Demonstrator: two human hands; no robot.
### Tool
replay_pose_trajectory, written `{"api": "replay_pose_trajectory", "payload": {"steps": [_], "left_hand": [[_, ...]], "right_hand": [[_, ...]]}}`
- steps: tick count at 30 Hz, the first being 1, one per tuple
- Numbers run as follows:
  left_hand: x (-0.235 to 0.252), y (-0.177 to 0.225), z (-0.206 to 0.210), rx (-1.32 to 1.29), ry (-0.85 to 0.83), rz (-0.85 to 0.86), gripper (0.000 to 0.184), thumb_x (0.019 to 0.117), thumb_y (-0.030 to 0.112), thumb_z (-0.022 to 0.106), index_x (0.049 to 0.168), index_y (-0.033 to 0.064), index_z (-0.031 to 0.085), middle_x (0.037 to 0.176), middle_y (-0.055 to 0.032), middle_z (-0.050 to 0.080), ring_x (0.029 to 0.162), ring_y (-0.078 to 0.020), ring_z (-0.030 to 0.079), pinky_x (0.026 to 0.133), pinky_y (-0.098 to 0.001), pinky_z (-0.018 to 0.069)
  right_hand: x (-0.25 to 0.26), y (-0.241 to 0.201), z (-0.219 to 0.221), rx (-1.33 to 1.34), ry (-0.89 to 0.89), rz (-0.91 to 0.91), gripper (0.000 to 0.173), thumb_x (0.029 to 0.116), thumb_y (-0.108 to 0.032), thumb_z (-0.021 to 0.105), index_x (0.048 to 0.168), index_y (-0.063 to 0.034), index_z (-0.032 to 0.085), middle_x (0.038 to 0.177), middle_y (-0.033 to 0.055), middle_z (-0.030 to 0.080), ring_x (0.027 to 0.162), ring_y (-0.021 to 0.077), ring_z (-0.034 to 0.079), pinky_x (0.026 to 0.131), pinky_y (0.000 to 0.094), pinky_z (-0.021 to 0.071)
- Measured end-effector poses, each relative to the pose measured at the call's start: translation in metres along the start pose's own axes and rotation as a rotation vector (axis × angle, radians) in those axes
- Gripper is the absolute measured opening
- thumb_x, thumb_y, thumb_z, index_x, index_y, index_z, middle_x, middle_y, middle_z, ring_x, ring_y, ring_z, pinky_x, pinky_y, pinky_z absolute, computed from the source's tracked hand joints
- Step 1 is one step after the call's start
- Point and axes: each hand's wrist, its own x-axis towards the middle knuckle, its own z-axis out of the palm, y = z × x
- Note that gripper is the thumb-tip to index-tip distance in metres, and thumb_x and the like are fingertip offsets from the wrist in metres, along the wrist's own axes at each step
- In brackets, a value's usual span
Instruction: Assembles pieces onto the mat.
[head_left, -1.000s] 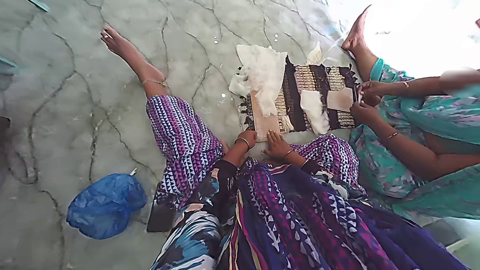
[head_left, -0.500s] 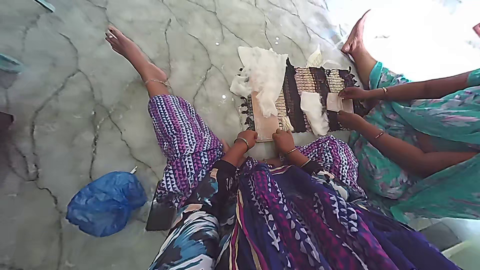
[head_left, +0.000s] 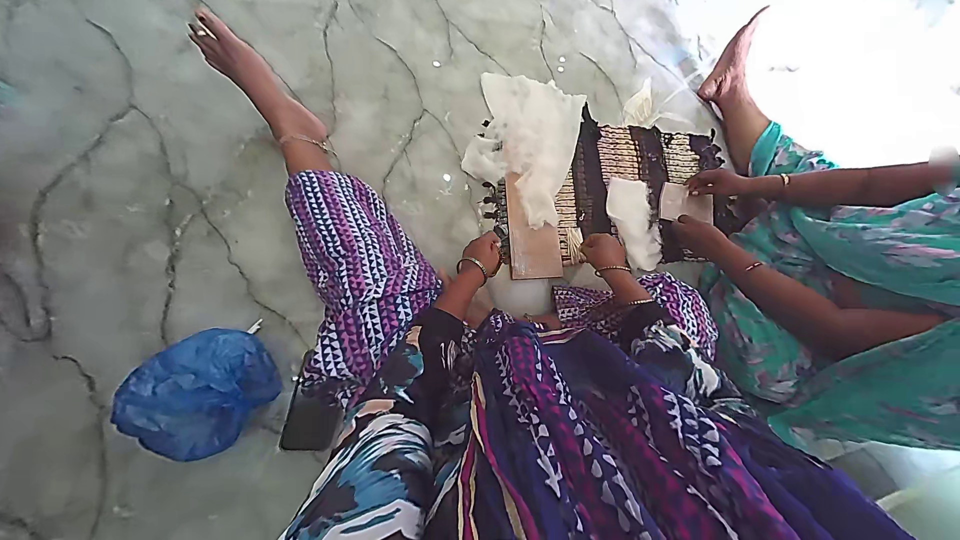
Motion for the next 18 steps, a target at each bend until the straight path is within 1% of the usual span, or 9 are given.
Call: {"api": "replay_pose_trajectory", "payload": {"steps": [2, 3, 4, 5, 7, 9, 12, 16, 18], "left_hand": [[0.000, -0.005, 0.002, -0.174, 0.047, -0.037, 0.031, 0.1103, 0.015, 0.042, 0.127, -0.0053, 0.059, 0.111, -0.0307, 0.067, 0.105, -0.0471, 0.066, 0.092, -0.0637, 0.0513], [0.001, -0.006, 0.004, -0.237, 0.061, -0.052, 0.031, 0.1106, 0.015, 0.042, 0.128, -0.0049, 0.058, 0.111, -0.0310, 0.066, 0.104, -0.0466, 0.066, 0.091, -0.0626, 0.0512], [0.003, -0.009, 0.006, -0.280, 0.076, -0.057, 0.031, 0.1106, 0.015, 0.041, 0.128, -0.0044, 0.057, 0.111, -0.0309, 0.066, 0.103, -0.0460, 0.066, 0.090, -0.0621, 0.0515], [0.004, -0.010, 0.007, -0.313, 0.089, -0.059, 0.031, 0.1103, 0.016, 0.042, 0.128, -0.0042, 0.057, 0.111, -0.0307, 0.066, 0.101, -0.0450, 0.066, 0.088, -0.0610, 0.0520], [0.008, -0.001, 0.004, -0.360, 0.095, -0.064, 0.032, 0.1101, 0.019, 0.046, 0.129, -0.0048, 0.054, 0.113, -0.0310, 0.065, 0.100, -0.0432, 0.065, 0.088, -0.0584, 0.0528], [0.024, 0.018, -0.003, -0.375, 0.059, -0.072, 0.033, 0.1093, 0.015, 0.049, 0.134, -0.0078, 0.052, 0.118, -0.0320, 0.063, 0.105, -0.0419, 0.064, 0.095, -0.0558, 0.0508], [0.053, 0.043, -0.008, -0.274, -0.004, -0.016, 0.037, 0.1079, 0.008, 0.046, 0.143, -0.0023, 0.053, 0.123, -0.0313, 0.065, 0.112, -0.0429, 0.064, 0.101, -0.0578, 0.0480], [0.080, 0.068, -0.006, -0.037, -0.116, 0.018, 0.044, 0.1069, 0.006, 0.043, 0.149, 0.0088, 0.055, 0.141, -0.0229, 0.061, 0.131, -0.0407, 0.059, 0.111, -0.0593, 0.0425], [0.091, 0.073, -0.004, 0.075, -0.175, -0.025, 0.043, 0.1065, 0.009, 0.045, 0.148, 0.0113, 0.057, 0.145, -0.0190, 0.060, 0.138, -0.0386, 0.054, 0.115, -0.0612, 0.0385]], "right_hand": [[-0.004, -0.012, -0.014, 0.027, -0.065, 0.092, 0.035, 0.1085, -0.017, 0.052, 0.132, 0.0062, 0.062, 0.139, 0.0289, 0.060, 0.135, 0.0435, 0.053, 0.114, 0.0593, 0.0360], [0.009, 0.000, -0.002, 0.044, 0.047, 0.041, 0.034, 0.1071, -0.019, 0.055, 0.126, 0.0055, 0.067, 0.132, 0.0297, 0.064, 0.130, 0.0456, 0.057, 0.110, 0.0628, 0.0384], [0.034, 0.021, 0.022, 0.065, 0.280, -0.072, 0.030, 0.1013, -0.021, 0.062, 0.110, 0.0045, 0.074, 0.114, 0.0305, 0.071, 0.112, 0.0489, 0.065, 0.097, 0.0689, 0.0448], [0.053, 0.029, 0.029, 0.071, 0.320, -0.123, 0.030, 0.1004, -0.024, 0.062, 0.108, 0.0017, 0.075, 0.111, 0.0288, 0.072, 0.110, 0.0487, 0.066, 0.094, 0.0710, 0.0454], [0.067, 0.023, 0.028, 0.076, 0.261, -0.202, 0.029, 0.1007, -0.022, 0.063, 0.117, -0.0004, 0.073, 0.117, 0.0258, 0.071, 0.115, 0.0461, 0.065, 0.099, 0.0694, 0.0438], [0.078, 0.013, 0.036, 0.065, 0.272, -0.372, 0.027, 0.0978, -0.012, 0.065, 0.121, 0.0012, 0.071, 0.119, 0.0265, 0.069, 0.114, 0.0455, 0.064, 0.098, 0.0659, 0.0457], [0.098, -0.005, 0.050, -0.027, 0.374, -0.605, 0.030, 0.0933, 0.000, 0.063, 0.122, -0.0006, 0.071, 0.118, 0.0289, 0.066, 0.110, 0.0467, 0.065, 0.093, 0.0631, 0.0505], [0.115, -0.022, 0.052, -0.119, 0.379, -0.661, 0.030, 0.0941, -0.001, 0.061, 0.122, -0.0037, 0.072, 0.117, 0.0273, 0.066, 0.112, 0.0451, 0.064, 0.093, 0.0624, 0.0498], [0.117, -0.026, 0.054, -0.161, 0.356, -0.677, 0.024, 0.0943, 0.000, 0.063, 0.116, -0.0013, 0.073, 0.115, 0.0283, 0.065, 0.111, 0.0467, 0.063, 0.091, 0.0640, 0.0499]]}}
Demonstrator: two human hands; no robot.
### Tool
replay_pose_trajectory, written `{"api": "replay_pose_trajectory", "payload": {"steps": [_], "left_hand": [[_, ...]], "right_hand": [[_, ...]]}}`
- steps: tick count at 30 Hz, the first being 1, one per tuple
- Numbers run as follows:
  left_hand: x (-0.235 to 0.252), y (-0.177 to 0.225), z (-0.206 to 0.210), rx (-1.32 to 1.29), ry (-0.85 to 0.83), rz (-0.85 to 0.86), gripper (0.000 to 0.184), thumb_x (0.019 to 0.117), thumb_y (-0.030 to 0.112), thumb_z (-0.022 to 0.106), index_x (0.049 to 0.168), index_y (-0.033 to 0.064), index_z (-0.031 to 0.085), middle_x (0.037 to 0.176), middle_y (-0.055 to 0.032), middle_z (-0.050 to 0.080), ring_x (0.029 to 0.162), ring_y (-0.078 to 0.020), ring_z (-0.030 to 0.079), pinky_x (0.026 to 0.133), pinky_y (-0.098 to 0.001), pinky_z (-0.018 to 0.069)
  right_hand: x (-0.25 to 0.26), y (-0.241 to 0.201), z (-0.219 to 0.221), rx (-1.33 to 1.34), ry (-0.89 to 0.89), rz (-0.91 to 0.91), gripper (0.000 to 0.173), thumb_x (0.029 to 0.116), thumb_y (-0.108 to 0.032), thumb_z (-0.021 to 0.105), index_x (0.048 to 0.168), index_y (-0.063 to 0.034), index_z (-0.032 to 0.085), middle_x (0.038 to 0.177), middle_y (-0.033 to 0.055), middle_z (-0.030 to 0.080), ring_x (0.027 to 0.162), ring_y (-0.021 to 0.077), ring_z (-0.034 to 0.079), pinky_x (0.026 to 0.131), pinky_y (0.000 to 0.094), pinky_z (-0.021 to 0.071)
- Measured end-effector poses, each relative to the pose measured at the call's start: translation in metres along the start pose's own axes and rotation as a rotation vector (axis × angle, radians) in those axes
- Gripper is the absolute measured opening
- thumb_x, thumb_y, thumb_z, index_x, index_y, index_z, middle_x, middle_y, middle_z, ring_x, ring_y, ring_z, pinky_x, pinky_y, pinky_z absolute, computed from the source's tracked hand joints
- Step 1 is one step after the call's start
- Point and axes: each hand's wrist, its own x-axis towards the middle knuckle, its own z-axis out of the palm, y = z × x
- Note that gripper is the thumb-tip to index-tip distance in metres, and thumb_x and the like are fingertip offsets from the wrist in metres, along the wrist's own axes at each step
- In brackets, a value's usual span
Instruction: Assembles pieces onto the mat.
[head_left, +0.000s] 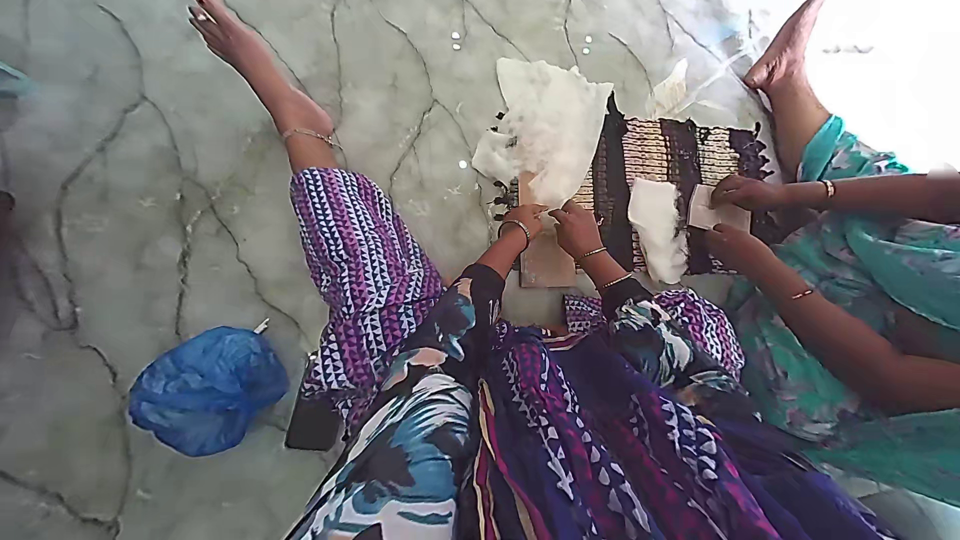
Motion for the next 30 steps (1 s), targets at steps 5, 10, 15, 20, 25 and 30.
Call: {"api": "replay_pose_trajectory", "payload": {"steps": [5, 10, 15, 20, 25, 30], "left_hand": [[0.006, 0.005, 0.000, 0.158, -0.090, -0.084, 0.044, 0.1083, 0.016, 0.044, 0.151, 0.0212, 0.055, 0.147, -0.0159, 0.059, 0.141, -0.0380, 0.052, 0.115, -0.0628, 0.0378], [0.007, -0.002, -0.001, 0.122, -0.083, -0.051, 0.044, 0.1087, 0.014, 0.043, 0.151, 0.0162, 0.055, 0.146, -0.0188, 0.060, 0.139, -0.0390, 0.053, 0.114, -0.0633, 0.0383], [0.011, -0.005, 0.000, 0.144, -0.082, -0.030, 0.046, 0.1080, 0.014, 0.045, 0.153, 0.0203, 0.053, 0.147, -0.0169, 0.059, 0.139, -0.0377, 0.053, 0.114, -0.0625, 0.0386], [0.008, -0.005, 0.002, 0.156, -0.081, -0.043, 0.048, 0.1071, 0.014, 0.046, 0.154, 0.0228, 0.051, 0.149, -0.0159, 0.058, 0.141, -0.0378, 0.052, 0.114, -0.0628, 0.0389], [0.005, -0.002, 0.000, 0.160, -0.091, -0.041, 0.048, 0.1080, 0.013, 0.045, 0.155, 0.0211, 0.049, 0.151, -0.0151, 0.056, 0.142, -0.0368, 0.051, 0.116, -0.0616, 0.0372], [-0.004, -0.014, 0.005, 0.033, -0.028, 0.004, 0.056, 0.1066, 0.011, 0.051, 0.161, 0.0140, 0.038, 0.136, -0.0264, 0.063, 0.128, -0.0428, 0.060, 0.111, -0.0607, 0.0423]], "right_hand": [[-0.018, 0.003, -0.001, -0.056, -0.224, 0.021, 0.020, 0.0982, -0.007, 0.058, 0.104, 0.0024, 0.074, 0.110, 0.0276, 0.068, 0.109, 0.0459, 0.065, 0.092, 0.0642, 0.0475], [-0.047, 0.007, -0.026, 0.359, -0.369, 0.127, 0.019, 0.0989, -0.008, 0.063, 0.106, 0.0068, 0.073, 0.110, 0.0273, 0.069, 0.104, 0.0419, 0.066, 0.095, 0.0596, 0.0492], [-0.028, 0.013, -0.013, 0.173, -0.041, 0.054, 0.019, 0.0985, -0.006, 0.060, 0.105, 0.0032, 0.075, 0.105, 0.0262, 0.071, 0.102, 0.0440, 0.069, 0.090, 0.0616, 0.0525], [-0.018, 0.020, 0.023, 0.030, 0.009, -0.204, 0.022, 0.0949, 0.003, 0.059, 0.106, 0.0005, 0.077, 0.102, 0.0278, 0.068, 0.097, 0.0468, 0.068, 0.082, 0.0615, 0.0531], [-0.052, -0.007, -0.006, 0.285, -0.329, -0.014, 0.018, 0.0963, -0.003, 0.064, 0.109, 0.0037, 0.075, 0.118, 0.0275, 0.067, 0.115, 0.0428, 0.064, 0.102, 0.0575, 0.0484], [-0.088, -0.020, -0.046, 0.847, -0.562, 0.357, 0.010, 0.0993, -0.003, 0.063, 0.104, 0.0062, 0.065, 0.092, 0.0095, 0.063, 0.080, 0.0113, 0.054, 0.077, 0.0298, 0.0469]]}}
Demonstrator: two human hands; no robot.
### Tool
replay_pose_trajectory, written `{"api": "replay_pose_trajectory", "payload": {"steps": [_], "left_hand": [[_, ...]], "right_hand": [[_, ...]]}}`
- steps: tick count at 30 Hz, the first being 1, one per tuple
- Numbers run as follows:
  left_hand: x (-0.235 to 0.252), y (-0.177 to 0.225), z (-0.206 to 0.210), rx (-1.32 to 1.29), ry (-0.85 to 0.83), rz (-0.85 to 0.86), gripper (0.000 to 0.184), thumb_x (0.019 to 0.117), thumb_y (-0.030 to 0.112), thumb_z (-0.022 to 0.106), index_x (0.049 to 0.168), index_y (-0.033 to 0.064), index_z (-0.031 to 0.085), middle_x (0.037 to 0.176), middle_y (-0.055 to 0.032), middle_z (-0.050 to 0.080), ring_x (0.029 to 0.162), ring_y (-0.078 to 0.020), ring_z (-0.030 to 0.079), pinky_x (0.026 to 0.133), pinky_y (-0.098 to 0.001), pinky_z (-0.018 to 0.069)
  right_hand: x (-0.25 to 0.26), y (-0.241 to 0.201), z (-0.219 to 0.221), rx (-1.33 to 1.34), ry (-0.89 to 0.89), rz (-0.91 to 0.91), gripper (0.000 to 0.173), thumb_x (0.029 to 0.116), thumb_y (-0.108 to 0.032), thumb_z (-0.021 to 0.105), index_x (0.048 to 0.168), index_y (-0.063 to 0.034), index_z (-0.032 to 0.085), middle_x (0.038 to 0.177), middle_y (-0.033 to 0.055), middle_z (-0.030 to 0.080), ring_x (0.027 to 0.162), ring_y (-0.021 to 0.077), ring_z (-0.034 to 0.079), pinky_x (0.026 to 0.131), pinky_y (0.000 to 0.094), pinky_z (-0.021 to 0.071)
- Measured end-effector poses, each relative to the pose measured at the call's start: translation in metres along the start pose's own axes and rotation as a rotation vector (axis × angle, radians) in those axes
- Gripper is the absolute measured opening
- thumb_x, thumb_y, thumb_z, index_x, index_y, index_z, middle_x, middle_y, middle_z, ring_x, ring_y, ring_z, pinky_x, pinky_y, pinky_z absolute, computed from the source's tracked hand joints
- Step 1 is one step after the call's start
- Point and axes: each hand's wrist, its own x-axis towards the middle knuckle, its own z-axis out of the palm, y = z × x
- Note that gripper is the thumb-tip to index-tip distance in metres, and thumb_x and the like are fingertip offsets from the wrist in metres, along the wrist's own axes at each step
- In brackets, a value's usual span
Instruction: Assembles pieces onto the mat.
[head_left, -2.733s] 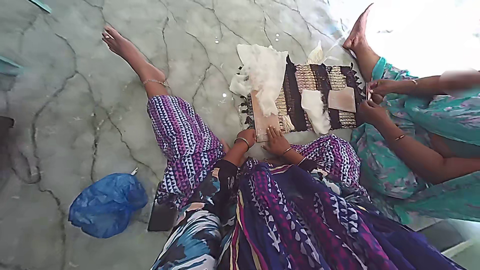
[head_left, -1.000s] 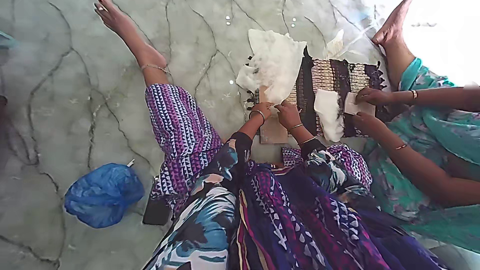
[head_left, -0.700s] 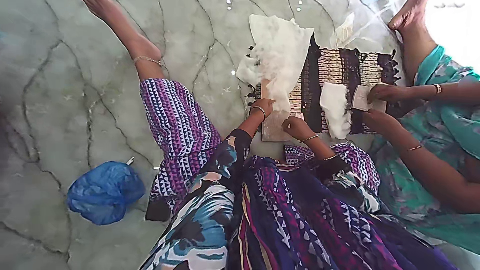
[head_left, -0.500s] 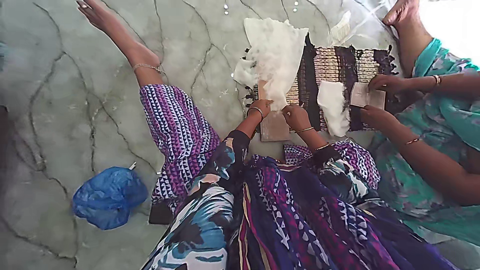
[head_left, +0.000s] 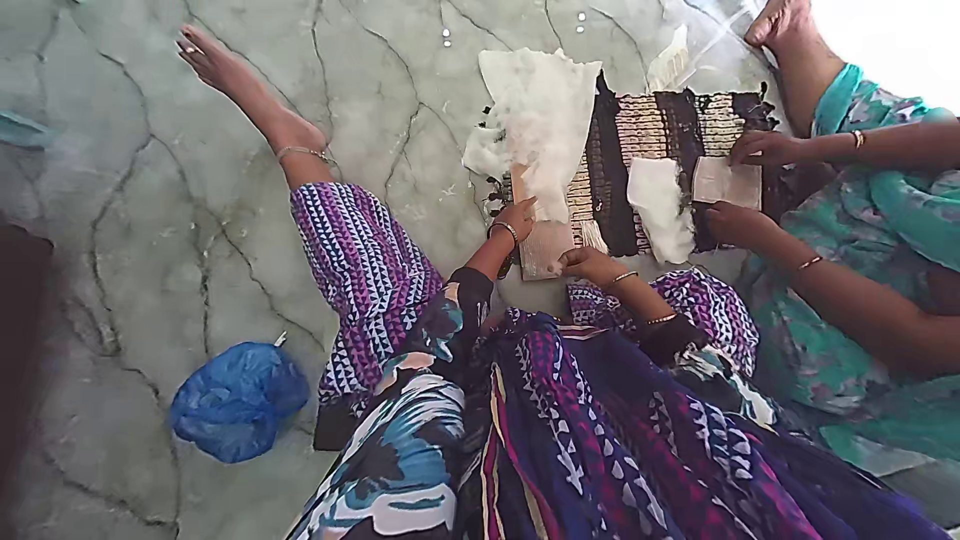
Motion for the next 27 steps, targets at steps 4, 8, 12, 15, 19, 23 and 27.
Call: {"api": "replay_pose_trajectory", "payload": {"steps": [4, 8, 12, 15, 19, 23, 27], "left_hand": [[-0.054, -0.016, 0.021, -0.280, 0.165, 0.200, 0.050, 0.1071, 0.024, 0.053, 0.152, 0.0023, 0.045, 0.106, -0.0286, 0.068, 0.093, -0.0406, 0.066, 0.085, -0.0552, 0.0532], [-0.102, 0.005, 0.020, -0.423, -0.022, 0.137, 0.040, 0.1060, 0.018, 0.058, 0.137, -0.0080, 0.058, 0.122, -0.0259, 0.068, 0.111, -0.0305, 0.065, 0.101, -0.0445, 0.0497], [-0.120, 0.011, 0.026, -0.386, 0.069, 0.038, 0.019, 0.0971, 0.007, 0.070, 0.110, -0.0077, 0.070, 0.099, -0.0141, 0.071, 0.079, -0.0114, 0.057, 0.076, -0.0307, 0.0480], [-0.125, 0.012, 0.030, -0.499, 0.144, -0.023, 0.013, 0.0984, 0.006, 0.068, 0.105, -0.0053, 0.070, 0.088, -0.0062, 0.068, 0.065, -0.0036, 0.047, 0.063, -0.0232, 0.0411], [-0.130, 0.019, 0.032, -0.588, 0.178, -0.038, 0.014, 0.1006, 0.006, 0.065, 0.106, -0.0053, 0.069, 0.085, -0.0042, 0.067, 0.060, -0.0019, 0.046, 0.057, -0.0208, 0.0388], [-0.138, 0.024, 0.033, -0.698, 0.212, -0.046, 0.013, 0.1019, 0.005, 0.062, 0.107, -0.0057, 0.067, 0.078, -0.0027, 0.064, 0.051, -0.0007, 0.040, 0.049, -0.0181, 0.0341], [-0.148, 0.025, 0.030, -0.751, 0.159, 0.042, 0.032, 0.1039, 0.008, 0.059, 0.134, -0.0031, 0.056, 0.084, -0.0028, 0.062, 0.049, 0.0011, 0.035, 0.045, -0.0166, 0.0306]], "right_hand": [[0.009, 0.015, -0.008, 0.242, -0.060, -0.011, 0.009, 0.0996, 0.001, 0.060, 0.091, -0.0008, 0.063, 0.079, 0.0012, 0.067, 0.069, 0.0067, 0.061, 0.065, 0.0255, 0.0521], [0.010, 0.007, -0.001, 0.163, -0.066, -0.041, 0.010, 0.1010, -0.002, 0.058, 0.093, -0.0004, 0.065, 0.079, -0.0009, 0.064, 0.066, 0.0029, 0.054, 0.062, 0.0215, 0.0450], [0.004, 0.006, -0.001, 0.127, -0.042, -0.072, 0.012, 0.1011, -0.004, 0.059, 0.092, -0.0011, 0.066, 0.077, -0.0019, 0.063, 0.063, 0.0021, 0.052, 0.059, 0.0211, 0.0430], [-0.007, 0.009, -0.003, 0.214, 0.029, -0.087, 0.009, 0.0996, -0.004, 0.063, 0.106, 0.0011, 0.066, 0.087, 0.0025, 0.066, 0.070, 0.0046, 0.054, 0.064, 0.0233, 0.0446], [-0.025, 0.002, -0.002, 0.273, 0.093, -0.154, 0.028, 0.0980, -0.002, 0.065, 0.125, -0.0009, 0.062, 0.089, 0.0041, 0.065, 0.073, 0.0060, 0.053, 0.066, 0.0245, 0.0428], [-0.022, 0.006, 0.009, 0.359, 0.184, -0.270, 0.007, 0.0953, -0.001, 0.068, 0.101, 0.0026, 0.066, 0.076, -0.0011, 0.061, 0.062, 0.0018, 0.049, 0.061, 0.0202, 0.0425], [-0.029, 0.004, 0.012, 0.417, 0.197, -0.338, 0.003, 0.0952, 0.001, 0.067, 0.092, 0.0017, 0.066, 0.072, -0.0039, 0.062, 0.057, -0.0012, 0.048, 0.057, 0.0179, 0.0411]]}}
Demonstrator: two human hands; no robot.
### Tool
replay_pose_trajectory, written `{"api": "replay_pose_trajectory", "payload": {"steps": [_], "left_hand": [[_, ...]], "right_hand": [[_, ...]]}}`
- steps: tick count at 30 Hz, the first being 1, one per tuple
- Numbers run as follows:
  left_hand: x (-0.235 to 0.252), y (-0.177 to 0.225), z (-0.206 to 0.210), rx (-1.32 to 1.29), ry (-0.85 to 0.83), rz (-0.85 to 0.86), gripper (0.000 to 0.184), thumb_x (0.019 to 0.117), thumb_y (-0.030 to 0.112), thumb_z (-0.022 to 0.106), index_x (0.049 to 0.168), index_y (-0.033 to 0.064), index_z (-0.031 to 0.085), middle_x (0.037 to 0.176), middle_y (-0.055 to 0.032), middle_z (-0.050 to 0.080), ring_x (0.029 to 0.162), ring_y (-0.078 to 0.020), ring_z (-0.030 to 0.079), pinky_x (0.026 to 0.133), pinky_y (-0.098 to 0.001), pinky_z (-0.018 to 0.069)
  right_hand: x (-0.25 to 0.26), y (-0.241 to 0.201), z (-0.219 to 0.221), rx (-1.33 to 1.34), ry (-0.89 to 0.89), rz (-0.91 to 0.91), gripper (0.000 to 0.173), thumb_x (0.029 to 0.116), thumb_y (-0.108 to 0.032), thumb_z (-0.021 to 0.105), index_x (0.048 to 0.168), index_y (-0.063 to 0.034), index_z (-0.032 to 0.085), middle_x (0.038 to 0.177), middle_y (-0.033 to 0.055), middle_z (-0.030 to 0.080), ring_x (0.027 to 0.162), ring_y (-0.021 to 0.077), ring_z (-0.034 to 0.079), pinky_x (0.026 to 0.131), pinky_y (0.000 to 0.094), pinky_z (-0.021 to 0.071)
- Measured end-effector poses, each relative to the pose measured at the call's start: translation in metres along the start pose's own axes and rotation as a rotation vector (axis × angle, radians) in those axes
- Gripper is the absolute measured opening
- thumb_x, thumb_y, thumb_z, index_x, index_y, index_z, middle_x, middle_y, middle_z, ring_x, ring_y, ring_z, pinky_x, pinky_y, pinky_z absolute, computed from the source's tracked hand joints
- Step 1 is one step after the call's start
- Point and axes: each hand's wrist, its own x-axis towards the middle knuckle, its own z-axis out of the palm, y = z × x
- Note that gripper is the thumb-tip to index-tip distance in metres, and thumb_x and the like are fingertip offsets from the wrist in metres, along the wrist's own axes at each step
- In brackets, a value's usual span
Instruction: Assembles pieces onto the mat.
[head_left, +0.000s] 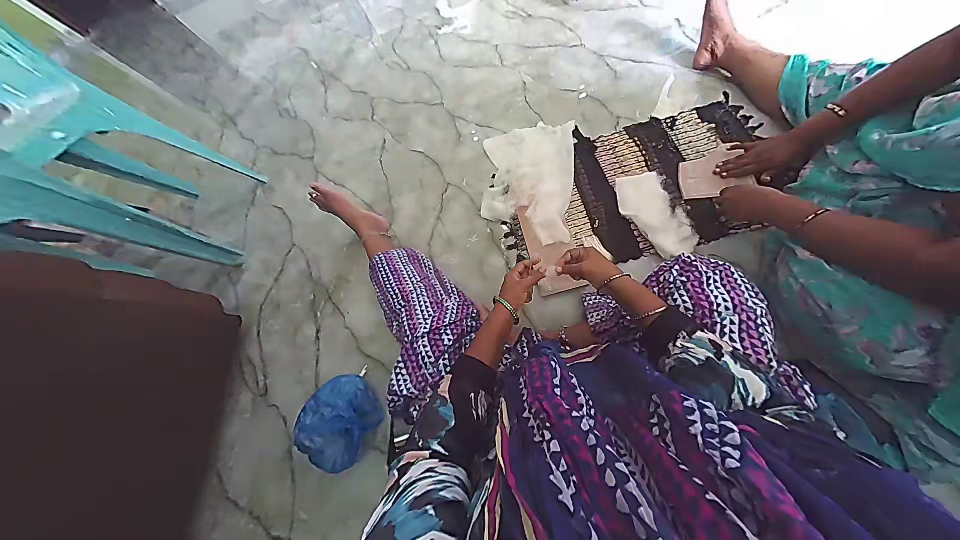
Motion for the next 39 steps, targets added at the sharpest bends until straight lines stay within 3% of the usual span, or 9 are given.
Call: {"api": "replay_pose_trajectory", "payload": {"steps": [6, 11, 17, 22, 27, 29, 33, 36, 39], "left_hand": [[-0.010, 0.004, 0.009, 0.067, 0.110, -0.005, 0.009, 0.0977, 0.000, 0.066, 0.103, -0.0065, 0.067, 0.079, -0.0028, 0.065, 0.054, -0.0009, 0.043, 0.050, -0.0184, 0.0352], [-0.017, 0.005, 0.012, 0.054, 0.112, 0.003, 0.011, 0.1007, 0.004, 0.063, 0.106, -0.0059, 0.066, 0.077, -0.0021, 0.064, 0.051, -0.0007, 0.041, 0.048, -0.0180, 0.0342], [-0.028, 0.009, 0.012, 0.144, 0.024, 0.054, 0.046, 0.1053, 0.015, 0.059, 0.147, 0.0006, 0.048, 0.095, -0.0071, 0.063, 0.056, -0.0018, 0.040, 0.052, -0.0207, 0.0366], [-0.033, -0.008, 0.006, 0.138, 0.007, 0.029, 0.024, 0.1001, 0.009, 0.066, 0.119, -0.0052, 0.064, 0.077, -0.0015, 0.060, 0.050, -0.0006, 0.038, 0.049, -0.0189, 0.0349], [-0.038, -0.014, 0.001, 0.111, 0.055, -0.043, 0.014, 0.1001, 0.009, 0.066, 0.105, -0.0046, 0.066, 0.069, 0.0010, 0.055, 0.048, -0.0013, 0.038, 0.048, -0.0189, 0.0343], [-0.041, -0.015, 0.003, 0.154, 0.061, -0.053, 0.020, 0.1001, 0.011, 0.066, 0.112, -0.0054, 0.066, 0.076, -0.0024, 0.058, 0.055, -0.0038, 0.042, 0.054, -0.0218, 0.0385], [-0.053, -0.019, -0.009, 0.144, 0.092, -0.042, 0.028, 0.1015, 0.015, 0.065, 0.122, -0.0041, 0.065, 0.092, -0.0081, 0.066, 0.061, -0.0036, 0.044, 0.058, -0.0228, 0.0399], [-0.062, -0.016, -0.010, 0.058, 0.013, -0.038, 0.039, 0.1022, 0.014, 0.064, 0.138, 0.0005, 0.057, 0.096, -0.0073, 0.065, 0.053, -0.0006, 0.034, 0.050, -0.0201, 0.0315], [-0.061, -0.023, -0.012, 0.029, 0.028, -0.009, 0.027, 0.0998, 0.009, 0.066, 0.123, -0.0042, 0.064, 0.085, -0.0037, 0.064, 0.052, 0.0003, 0.036, 0.049, -0.0186, 0.0330]], "right_hand": [[-0.011, -0.002, 0.000, -0.004, 0.024, -0.035, 0.003, 0.0943, 0.002, 0.067, 0.092, 0.0004, 0.066, 0.070, -0.0059, 0.061, 0.057, -0.0019, 0.048, 0.057, 0.0172, 0.0415], [-0.016, 0.000, -0.002, 0.021, 0.012, -0.054, 0.001, 0.0960, 0.000, 0.065, 0.097, 0.0004, 0.066, 0.073, -0.0055, 0.063, 0.058, -0.0018, 0.050, 0.058, 0.0175, 0.0432], [-0.022, -0.004, 0.004, -0.067, 0.019, -0.122, 0.006, 0.0965, -0.001, 0.063, 0.098, 0.0047, 0.065, 0.075, -0.0002, 0.061, 0.062, 0.0033, 0.052, 0.063, 0.0228, 0.0462], [-0.020, 0.007, 0.011, -0.157, -0.053, -0.127, 0.005, 0.0943, -0.001, 0.068, 0.096, 0.0032, 0.068, 0.074, -0.0008, 0.063, 0.061, 0.0027, 0.052, 0.061, 0.0225, 0.0451], [-0.026, 0.009, 0.018, -0.195, -0.226, -0.148, 0.069, 0.0877, 0.000, 0.072, 0.149, -0.0002, 0.042, 0.112, 0.0174, 0.066, 0.084, 0.0174, 0.064, 0.077, 0.0344, 0.0549], [-0.028, 0.014, 0.019, -0.249, -0.188, -0.222, 0.062, 0.0860, 0.000, 0.076, 0.143, 0.0032, 0.050, 0.108, 0.0195, 0.067, 0.087, 0.0207, 0.065, 0.083, 0.0369, 0.0553], [-0.026, 0.018, 0.040, -0.270, -0.061, -0.371, 0.015, 0.0873, 0.003, 0.072, 0.100, 0.0109, 0.070, 0.093, 0.0167, 0.072, 0.085, 0.0182, 0.068, 0.083, 0.0359, 0.0556], [-0.026, 0.024, 0.042, -0.234, -0.064, -0.345, 0.006, 0.0883, 0.003, 0.069, 0.092, 0.0069, 0.069, 0.082, 0.0060, 0.071, 0.074, 0.0058, 0.065, 0.075, 0.0265, 0.0549], [-0.027, 0.024, 0.041, -0.198, -0.076, -0.300, 0.002, 0.0886, 0.004, 0.068, 0.090, 0.0039, 0.068, 0.077, 0.0005, 0.070, 0.069, 0.0009, 0.063, 0.071, 0.0212, 0.0538]]}}
